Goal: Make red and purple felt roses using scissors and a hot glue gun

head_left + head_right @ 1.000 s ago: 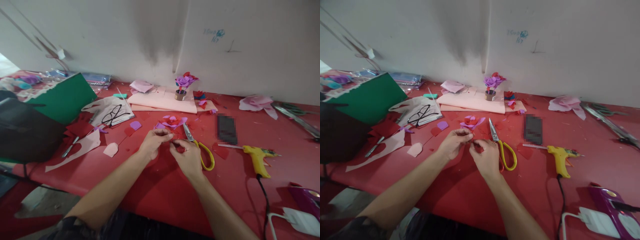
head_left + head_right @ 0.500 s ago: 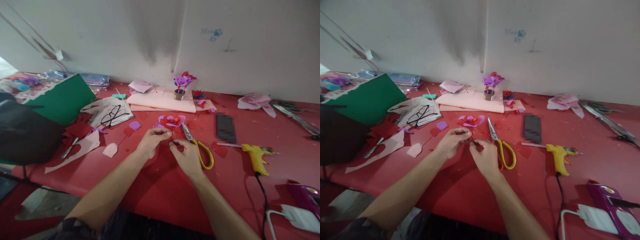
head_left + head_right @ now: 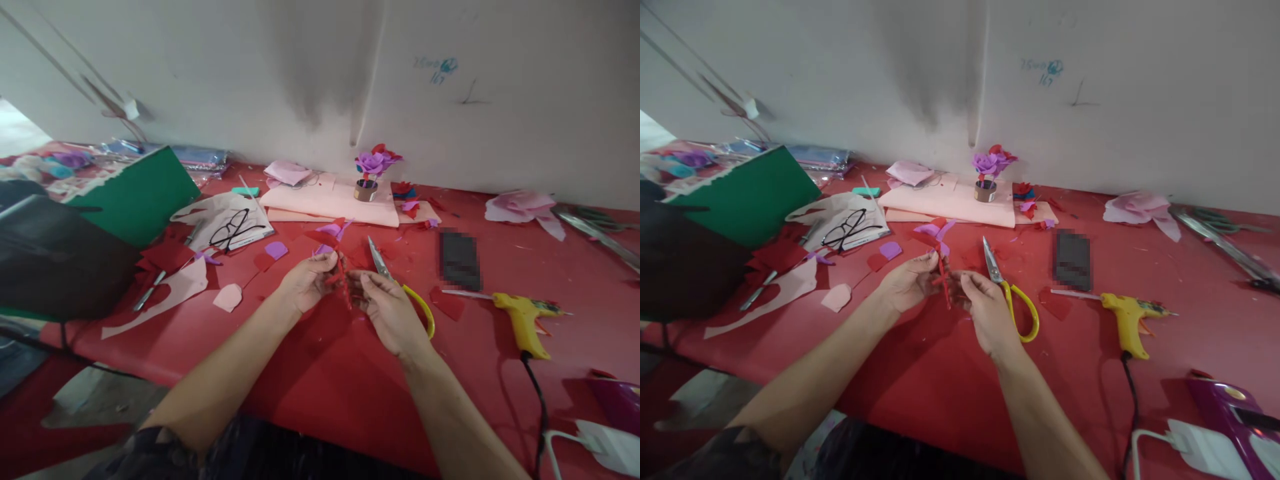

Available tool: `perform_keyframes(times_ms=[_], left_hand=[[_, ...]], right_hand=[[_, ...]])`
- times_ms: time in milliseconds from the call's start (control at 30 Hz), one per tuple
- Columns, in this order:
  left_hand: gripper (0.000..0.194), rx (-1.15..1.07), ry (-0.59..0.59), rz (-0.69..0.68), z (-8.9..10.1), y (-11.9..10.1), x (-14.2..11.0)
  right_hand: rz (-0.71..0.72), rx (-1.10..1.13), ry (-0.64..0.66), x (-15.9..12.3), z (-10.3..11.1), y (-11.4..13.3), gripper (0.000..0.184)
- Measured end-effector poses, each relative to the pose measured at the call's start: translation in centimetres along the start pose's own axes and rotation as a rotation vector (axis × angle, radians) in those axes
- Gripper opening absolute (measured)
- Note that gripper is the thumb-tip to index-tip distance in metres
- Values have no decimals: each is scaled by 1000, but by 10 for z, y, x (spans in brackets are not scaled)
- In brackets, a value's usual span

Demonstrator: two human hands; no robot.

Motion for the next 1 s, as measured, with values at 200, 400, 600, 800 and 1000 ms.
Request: perform_keyframes(times_ms=[200, 400, 600, 800, 1000], left_hand=[[19, 17, 198, 14, 1, 5, 3], [17, 30, 124, -37, -2, 4, 0], [18, 15, 42, -51, -3, 2, -1], [16, 37, 27, -125, -6, 0, -5], [16, 41, 11, -162, -6, 0, -5]], right_hand=[[-227, 18, 232, -4, -5, -8, 21], [-107, -102, 174, -4, -5, -6, 15], [-22, -218, 75, -3, -5, -1, 25], [101, -331, 51, -3, -5, -1, 12], [69, -352, 49, -4, -4, -3, 14]])
Point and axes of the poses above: each hand's wrist, its own x-axis towards the middle knuckle, its own z-axis out of the back of the hand, y = z × x, the point moved 2 cm from there along x, towards the middle knuckle, and after that the axes turned 1 degree about x, right-handed, at the moved point
